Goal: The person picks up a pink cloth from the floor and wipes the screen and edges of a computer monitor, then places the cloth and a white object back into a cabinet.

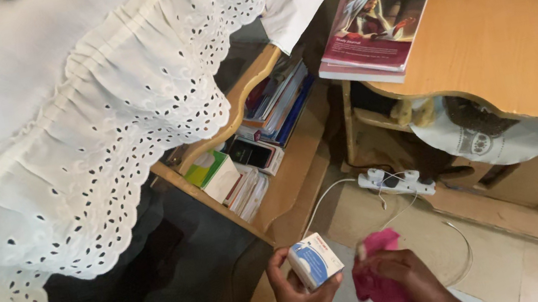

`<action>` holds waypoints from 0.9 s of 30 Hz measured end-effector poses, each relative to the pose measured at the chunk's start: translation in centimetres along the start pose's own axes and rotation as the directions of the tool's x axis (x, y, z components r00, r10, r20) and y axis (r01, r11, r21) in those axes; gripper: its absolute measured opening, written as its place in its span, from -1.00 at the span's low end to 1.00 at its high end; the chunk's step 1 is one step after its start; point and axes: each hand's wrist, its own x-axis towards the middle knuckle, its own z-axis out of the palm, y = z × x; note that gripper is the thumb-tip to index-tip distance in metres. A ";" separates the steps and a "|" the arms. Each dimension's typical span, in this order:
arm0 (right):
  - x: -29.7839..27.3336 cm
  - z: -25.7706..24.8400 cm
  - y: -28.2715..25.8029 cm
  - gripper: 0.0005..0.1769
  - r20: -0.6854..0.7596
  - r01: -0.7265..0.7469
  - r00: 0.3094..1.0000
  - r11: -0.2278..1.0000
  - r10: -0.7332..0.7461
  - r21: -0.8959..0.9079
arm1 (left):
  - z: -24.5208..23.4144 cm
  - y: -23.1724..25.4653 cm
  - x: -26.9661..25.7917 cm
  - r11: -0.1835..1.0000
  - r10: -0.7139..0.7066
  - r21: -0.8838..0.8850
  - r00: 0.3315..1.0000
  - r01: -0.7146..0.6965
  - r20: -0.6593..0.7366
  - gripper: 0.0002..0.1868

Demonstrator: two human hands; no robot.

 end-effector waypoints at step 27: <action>15.8 9.1 -1.8 -0.69 -0.170 -0.091 0.980 0.992 0.104 0.083 | -10.9 -5.1 7.0 0.878 0.058 0.477 0.981 0.038 -0.184 -0.12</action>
